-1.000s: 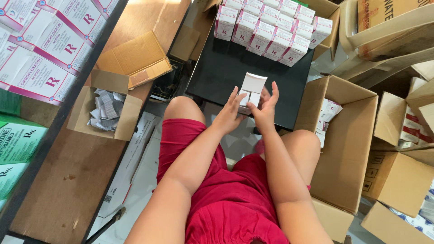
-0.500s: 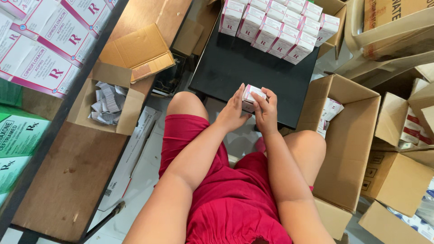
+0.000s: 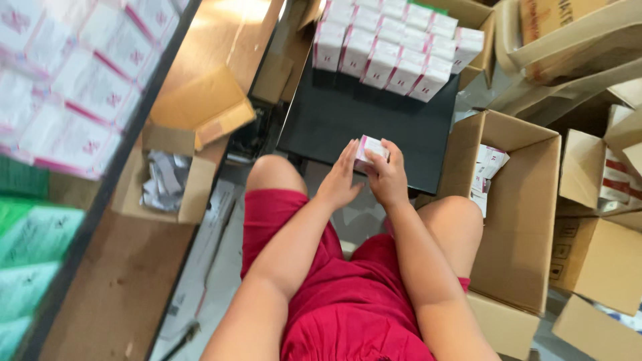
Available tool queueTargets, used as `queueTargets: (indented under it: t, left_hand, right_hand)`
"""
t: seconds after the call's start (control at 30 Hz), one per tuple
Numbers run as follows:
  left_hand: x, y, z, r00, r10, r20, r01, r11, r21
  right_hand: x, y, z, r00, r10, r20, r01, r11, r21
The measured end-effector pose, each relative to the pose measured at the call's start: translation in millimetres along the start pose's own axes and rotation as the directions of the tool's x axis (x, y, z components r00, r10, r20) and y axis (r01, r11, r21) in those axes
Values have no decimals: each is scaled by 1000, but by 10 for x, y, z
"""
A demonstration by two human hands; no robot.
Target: The person sits on the floor and repeatedly opens small white boxes, removes a plastic bottle, and places the bottle into the box. They then close the box and set it aside. The process is repeated with multiple boxes.
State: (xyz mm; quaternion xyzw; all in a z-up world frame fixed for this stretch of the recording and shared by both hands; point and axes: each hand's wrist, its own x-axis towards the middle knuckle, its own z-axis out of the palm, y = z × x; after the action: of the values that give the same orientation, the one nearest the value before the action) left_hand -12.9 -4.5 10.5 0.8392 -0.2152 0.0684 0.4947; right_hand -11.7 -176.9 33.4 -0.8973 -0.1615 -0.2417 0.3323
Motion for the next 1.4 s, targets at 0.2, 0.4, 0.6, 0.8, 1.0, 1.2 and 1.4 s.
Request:
queueTargets:
  t: [0.2, 0.4, 0.6, 0.8, 1.0, 1.2, 1.4]
  left_hand:
    - [-74, 95, -74, 997, 5, 72, -3, 1000, -22]
    - [14, 86, 41, 996, -4, 91, 20, 984, -176]
    - [40, 119, 150, 937, -204, 284, 241, 966, -98]
    - [79, 99, 182, 917, -291, 273, 337, 931, -139]
    - [148, 103, 260, 909, -302, 286, 355, 922, -155]
    - [153, 105, 306, 927, -293, 234, 334, 929, -159]
    - [51, 4, 363, 989, 124, 77, -108, 977, -186]
  right_hand:
    - [193, 792, -468, 941, 287, -181, -311, 943, -122]
    - [620, 1516, -565, 892, 420, -164, -446, 877, -178]
    - [1127, 2166, -638, 958, 266, -110, -286, 928, -241]
    - [1628, 2432, -473, 948, 297, -115, -318, 887, -333]
    - [1814, 2478, -407, 968, 236, -82, -246, 956, -160]
    - [1053, 2374, -850, 960, 143, -240, -185, 970, -159]
    - [-996, 2117, -1786, 918, 315, -243, -375, 888, -266]
